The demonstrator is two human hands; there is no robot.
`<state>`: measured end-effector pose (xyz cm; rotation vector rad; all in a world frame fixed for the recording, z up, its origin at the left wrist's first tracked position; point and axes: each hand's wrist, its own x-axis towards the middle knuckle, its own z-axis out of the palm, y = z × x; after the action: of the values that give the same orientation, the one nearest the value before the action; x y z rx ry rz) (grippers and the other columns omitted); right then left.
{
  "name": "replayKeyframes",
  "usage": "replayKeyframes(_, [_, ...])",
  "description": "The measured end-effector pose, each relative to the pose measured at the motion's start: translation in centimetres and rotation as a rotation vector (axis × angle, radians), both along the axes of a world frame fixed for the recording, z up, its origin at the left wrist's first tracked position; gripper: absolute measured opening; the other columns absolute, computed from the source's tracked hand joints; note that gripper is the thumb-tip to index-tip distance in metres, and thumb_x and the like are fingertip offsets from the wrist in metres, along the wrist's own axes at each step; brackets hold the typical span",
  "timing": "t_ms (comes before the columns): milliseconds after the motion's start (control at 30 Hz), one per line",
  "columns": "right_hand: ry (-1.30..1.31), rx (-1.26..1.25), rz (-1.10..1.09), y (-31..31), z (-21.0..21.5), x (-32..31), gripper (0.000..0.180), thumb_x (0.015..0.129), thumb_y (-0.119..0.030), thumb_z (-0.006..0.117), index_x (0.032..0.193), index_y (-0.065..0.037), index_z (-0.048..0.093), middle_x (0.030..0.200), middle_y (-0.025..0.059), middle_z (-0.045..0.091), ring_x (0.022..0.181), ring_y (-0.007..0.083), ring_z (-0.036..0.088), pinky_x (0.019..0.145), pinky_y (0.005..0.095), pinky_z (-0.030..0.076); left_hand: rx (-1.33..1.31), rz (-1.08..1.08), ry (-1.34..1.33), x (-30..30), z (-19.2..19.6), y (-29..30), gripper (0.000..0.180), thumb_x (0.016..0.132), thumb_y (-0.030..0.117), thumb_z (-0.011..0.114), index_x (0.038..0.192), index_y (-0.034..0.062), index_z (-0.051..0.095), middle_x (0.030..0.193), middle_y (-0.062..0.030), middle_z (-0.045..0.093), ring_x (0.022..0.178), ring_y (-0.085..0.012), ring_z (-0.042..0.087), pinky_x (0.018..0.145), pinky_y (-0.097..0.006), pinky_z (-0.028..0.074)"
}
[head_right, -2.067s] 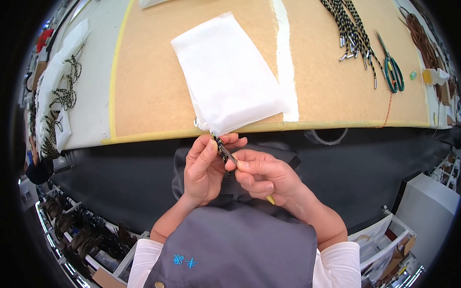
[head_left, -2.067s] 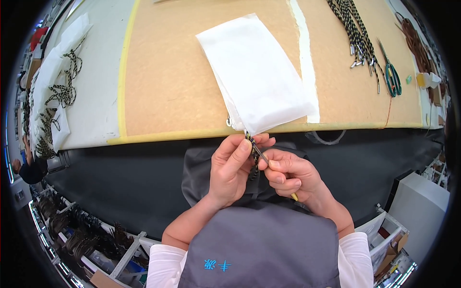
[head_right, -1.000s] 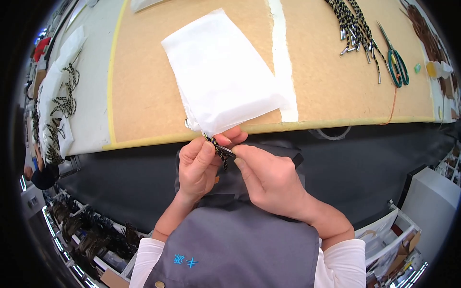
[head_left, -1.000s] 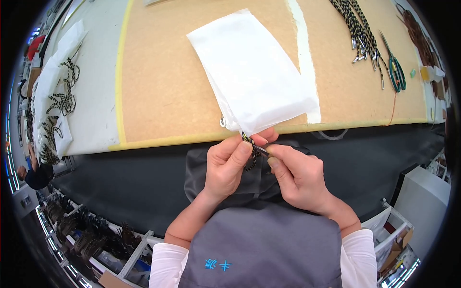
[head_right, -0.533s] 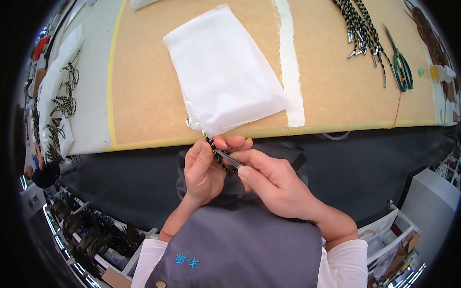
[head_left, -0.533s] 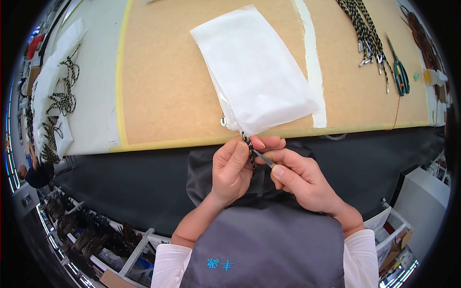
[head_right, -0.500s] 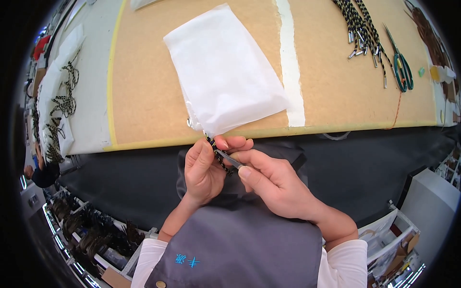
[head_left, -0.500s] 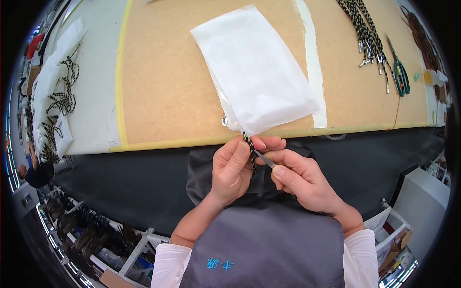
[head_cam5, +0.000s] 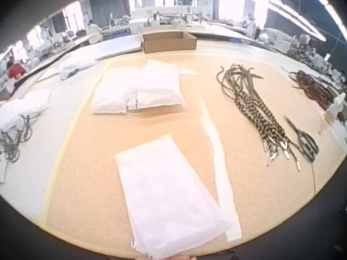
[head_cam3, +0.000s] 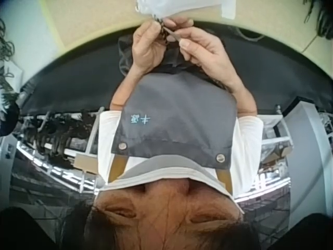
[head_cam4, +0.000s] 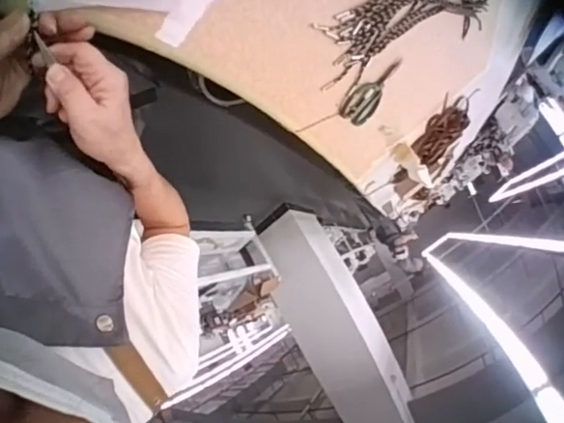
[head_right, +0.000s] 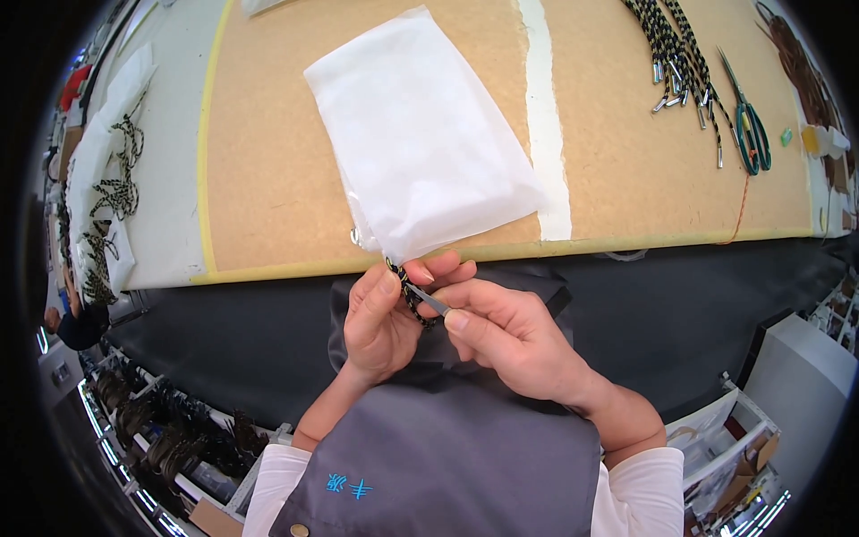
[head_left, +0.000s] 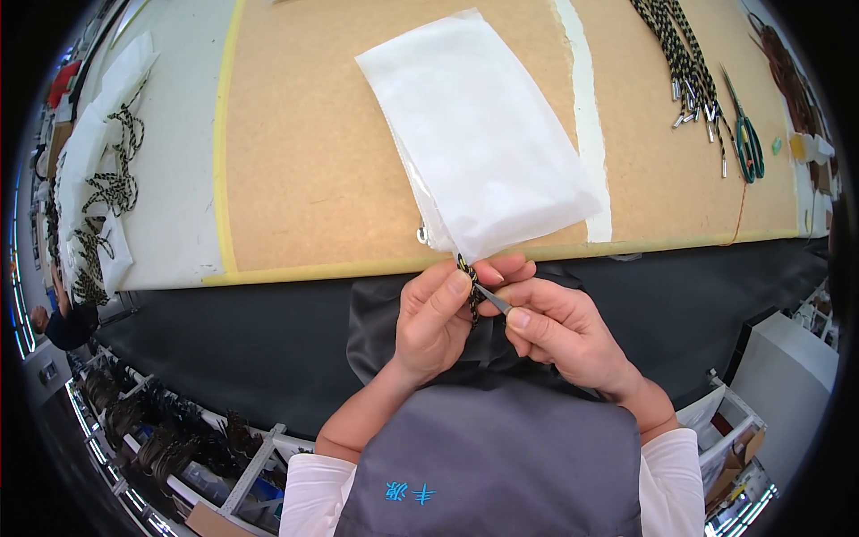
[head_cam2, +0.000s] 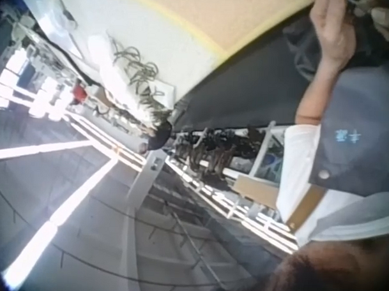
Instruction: Attaching decorative cords to white pouches in a workshop environment.
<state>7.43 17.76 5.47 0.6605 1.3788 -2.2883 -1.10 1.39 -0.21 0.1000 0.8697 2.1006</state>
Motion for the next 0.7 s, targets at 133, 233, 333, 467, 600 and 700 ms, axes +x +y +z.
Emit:
replayKeyframes(133, [-0.105,-0.150,0.011,0.7,0.3,-0.9,0.026,0.104,-0.018,0.052,0.121,-0.003,0.065,0.074,-0.0034,0.052,0.061,0.0019,0.041,0.054,0.0182,0.032,0.007,0.028,0.037,0.2,-0.4,0.2,0.034,0.107,0.027,0.046,0.114,-0.0023,0.061,0.132,-0.0266,0.060,0.124,-0.0460,0.057,0.107,-0.054,0.045])
replayKeyframes(233, [-0.201,-0.546,-0.025,1.0,-0.5,-1.0,0.026,0.104,-0.019,0.052,0.119,-0.003,0.066,0.074,-0.0032,0.051,0.057,0.0015,0.037,0.050,0.0182,0.028,0.067,0.059,0.027,0.3,-0.9,0.2,0.035,0.106,0.028,0.046,0.115,-0.0024,0.061,0.134,-0.0269,0.059,0.124,-0.0470,0.057,0.107,-0.054,0.045])
replayKeyframes(333, [-0.205,-0.438,-0.012,0.7,-0.6,-0.8,0.026,0.103,-0.019,0.052,0.117,-0.001,0.065,0.071,-0.0014,0.053,0.054,0.0031,0.038,0.048,0.0191,0.030,0.008,0.030,0.072,0.0,-0.4,0.1,0.037,0.107,0.029,0.045,0.115,-0.0031,0.061,0.133,-0.0270,0.060,0.123,-0.0467,0.058,0.107,-0.054,0.045])
replayKeyframes(467, [0.229,0.397,-0.002,-0.9,-0.3,-0.6,0.019,0.099,-0.009,0.058,0.114,0.000,0.065,0.072,0.0019,0.061,0.057,0.0085,0.054,0.055,0.0244,0.044,-0.038,0.035,0.080,-0.2,0.5,0.2,0.040,0.109,0.029,0.042,0.116,-0.0045,0.062,0.132,-0.0269,0.061,0.124,-0.0421,0.059,0.103,-0.049,0.049])
replayKeyframes(600, [0.283,0.633,0.023,-1.3,-0.1,-0.9,0.016,0.097,-0.006,0.059,0.111,0.000,0.065,0.071,0.0052,0.063,0.060,0.0106,0.060,0.058,0.0267,0.048,-0.022,0.063,0.000,0.0,0.4,0.1,0.039,0.109,0.027,0.041,0.118,-0.0049,0.062,0.133,-0.0279,0.060,0.124,-0.0380,0.059,0.098,-0.045,0.051])
replayKeyframes(700, [0.213,0.399,0.009,-1.1,-0.9,-0.7,0.017,0.100,-0.011,0.056,0.110,-0.001,0.065,0.070,0.0022,0.061,0.057,0.0089,0.054,0.053,0.0249,0.043,-0.090,0.058,0.061,-0.1,0.5,0.2,0.042,0.109,0.034,0.040,0.110,-0.0027,0.061,0.129,-0.0271,0.062,0.121,-0.0434,0.060,0.102,-0.051,0.050])
